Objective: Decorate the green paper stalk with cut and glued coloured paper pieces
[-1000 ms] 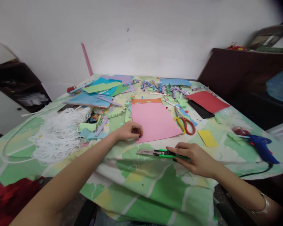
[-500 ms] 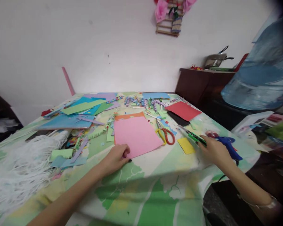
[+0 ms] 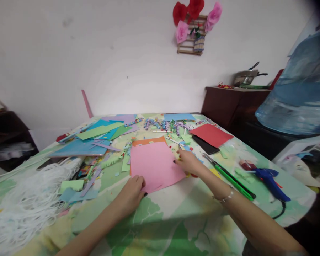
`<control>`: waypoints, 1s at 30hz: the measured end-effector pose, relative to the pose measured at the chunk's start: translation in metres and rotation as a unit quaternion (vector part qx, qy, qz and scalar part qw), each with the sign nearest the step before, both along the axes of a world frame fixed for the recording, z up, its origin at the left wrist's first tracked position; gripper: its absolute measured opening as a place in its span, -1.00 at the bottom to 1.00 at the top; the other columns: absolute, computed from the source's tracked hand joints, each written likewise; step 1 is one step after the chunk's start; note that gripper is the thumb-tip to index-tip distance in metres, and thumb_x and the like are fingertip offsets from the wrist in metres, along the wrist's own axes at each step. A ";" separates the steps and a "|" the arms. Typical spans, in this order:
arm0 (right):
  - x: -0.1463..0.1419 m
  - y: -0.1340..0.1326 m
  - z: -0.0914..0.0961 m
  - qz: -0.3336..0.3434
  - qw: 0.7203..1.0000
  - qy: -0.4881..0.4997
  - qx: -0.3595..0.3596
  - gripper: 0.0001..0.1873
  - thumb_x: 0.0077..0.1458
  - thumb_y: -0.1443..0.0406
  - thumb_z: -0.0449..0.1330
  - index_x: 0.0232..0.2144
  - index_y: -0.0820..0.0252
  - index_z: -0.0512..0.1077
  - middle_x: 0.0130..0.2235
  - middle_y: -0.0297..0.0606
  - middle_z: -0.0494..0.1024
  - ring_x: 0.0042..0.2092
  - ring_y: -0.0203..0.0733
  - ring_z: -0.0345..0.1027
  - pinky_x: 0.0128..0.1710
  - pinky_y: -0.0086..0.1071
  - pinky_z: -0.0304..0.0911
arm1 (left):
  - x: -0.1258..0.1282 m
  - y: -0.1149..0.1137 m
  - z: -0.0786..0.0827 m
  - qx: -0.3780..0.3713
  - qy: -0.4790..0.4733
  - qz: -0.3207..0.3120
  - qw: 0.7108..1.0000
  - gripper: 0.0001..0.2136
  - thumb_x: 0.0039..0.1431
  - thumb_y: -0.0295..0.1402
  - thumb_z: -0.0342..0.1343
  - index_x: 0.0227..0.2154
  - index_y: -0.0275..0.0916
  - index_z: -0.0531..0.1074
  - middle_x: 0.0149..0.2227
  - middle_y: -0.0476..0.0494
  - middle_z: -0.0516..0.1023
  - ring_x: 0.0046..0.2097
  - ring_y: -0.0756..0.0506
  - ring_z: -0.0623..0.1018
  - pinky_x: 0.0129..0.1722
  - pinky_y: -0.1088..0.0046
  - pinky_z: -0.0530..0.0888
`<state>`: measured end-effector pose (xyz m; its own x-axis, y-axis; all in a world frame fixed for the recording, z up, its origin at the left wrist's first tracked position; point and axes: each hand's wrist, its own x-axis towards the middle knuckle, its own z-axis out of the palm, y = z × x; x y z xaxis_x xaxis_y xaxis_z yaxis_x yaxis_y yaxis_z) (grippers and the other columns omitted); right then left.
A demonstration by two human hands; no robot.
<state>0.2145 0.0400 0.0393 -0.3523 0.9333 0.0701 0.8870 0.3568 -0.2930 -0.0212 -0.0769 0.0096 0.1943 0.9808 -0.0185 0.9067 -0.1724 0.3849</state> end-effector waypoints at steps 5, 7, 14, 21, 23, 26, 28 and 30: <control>-0.037 0.033 -0.016 -0.036 0.994 0.088 -0.050 -0.48 -0.13 0.36 0.29 -0.06 0.36 0.34 -0.24 -0.05 0.52 -0.17 -0.02 0.39 -0.35 -0.39 0.17 | -0.001 0.001 0.003 -0.027 -0.045 0.003 0.999 -0.93 -0.03 -0.51 0.01 -0.45 -0.25 0.35 -0.35 -0.14 0.43 -0.26 -0.11 0.42 -0.29 0.42 0.30; -0.039 0.045 -0.017 -0.048 0.987 0.142 -0.065 -0.51 -0.14 0.42 0.30 -0.08 0.30 0.36 -0.24 -0.13 0.52 -0.15 -0.08 0.38 -0.30 -0.39 0.20 | -0.003 0.003 0.004 -0.007 -0.074 -0.001 0.997 -0.91 -0.03 -0.49 0.02 -0.49 -0.24 0.41 -0.36 -0.13 0.43 -0.28 -0.10 0.43 -0.30 0.43 0.31; 0.025 0.102 0.001 -0.165 0.893 0.404 -0.105 -0.69 0.19 0.22 0.12 -0.06 0.28 0.35 -0.11 -0.18 0.44 -0.18 -0.21 0.39 -0.20 -0.23 0.36 | -0.011 0.029 0.019 0.180 -0.106 0.087 0.974 -0.83 0.02 -0.30 0.07 -0.44 -0.11 0.59 -0.58 -0.07 0.46 -0.45 -0.09 0.42 -0.39 0.40 0.31; 0.105 0.131 -0.013 -0.295 0.720 0.626 -0.046 -0.66 0.20 0.22 0.11 -0.01 0.26 0.32 -0.03 -0.15 0.40 -0.10 -0.15 0.36 -0.14 -0.17 0.35 | 0.010 0.078 0.027 0.212 -0.190 0.069 0.956 -0.84 -0.01 -0.31 0.12 -0.41 -0.13 0.59 -0.35 -0.11 0.62 -0.27 -0.15 0.55 -0.21 0.34 0.42; 0.113 0.136 -0.021 -0.318 0.687 0.653 -0.028 -0.66 0.20 0.22 0.11 -0.01 0.26 0.32 -0.02 -0.15 0.40 -0.09 -0.15 0.36 -0.13 -0.17 0.35 | 0.012 0.086 0.017 0.190 -0.234 0.072 0.951 -0.83 -0.03 -0.33 0.13 -0.37 -0.16 0.58 -0.28 -0.13 0.63 -0.20 -0.16 0.56 -0.14 0.33 0.42; 0.119 0.144 -0.027 -0.340 0.663 0.666 -0.008 -0.66 0.20 0.22 0.12 -0.01 0.26 0.32 -0.02 -0.15 0.40 -0.09 -0.14 0.36 -0.13 -0.16 0.35 | 0.007 0.091 -0.002 0.126 -0.285 0.094 0.946 -0.78 -0.06 -0.33 0.15 -0.30 -0.20 0.55 -0.20 -0.13 0.61 -0.18 -0.15 0.56 -0.17 0.35 0.44; 0.122 0.148 -0.028 -0.349 0.665 0.660 0.000 -0.66 0.20 0.22 0.12 -0.01 0.26 0.32 -0.02 -0.15 0.40 -0.09 -0.14 0.36 -0.13 -0.16 0.35 | 0.003 0.090 -0.012 0.081 -0.302 0.096 0.945 -0.76 -0.08 -0.32 0.17 -0.29 -0.22 0.54 -0.24 -0.13 0.61 -0.25 -0.13 0.56 -0.24 0.37 0.45; 0.126 0.151 -0.028 -0.353 0.683 0.640 0.003 -0.66 0.20 0.22 0.11 -0.02 0.26 0.32 -0.03 -0.15 0.40 -0.09 -0.15 0.36 -0.14 -0.17 0.35 | 0.000 0.089 -0.017 0.048 -0.318 0.100 0.942 -0.75 -0.09 -0.31 0.17 -0.30 -0.24 0.53 -0.33 -0.11 0.60 -0.35 -0.09 0.54 -0.32 0.41 0.43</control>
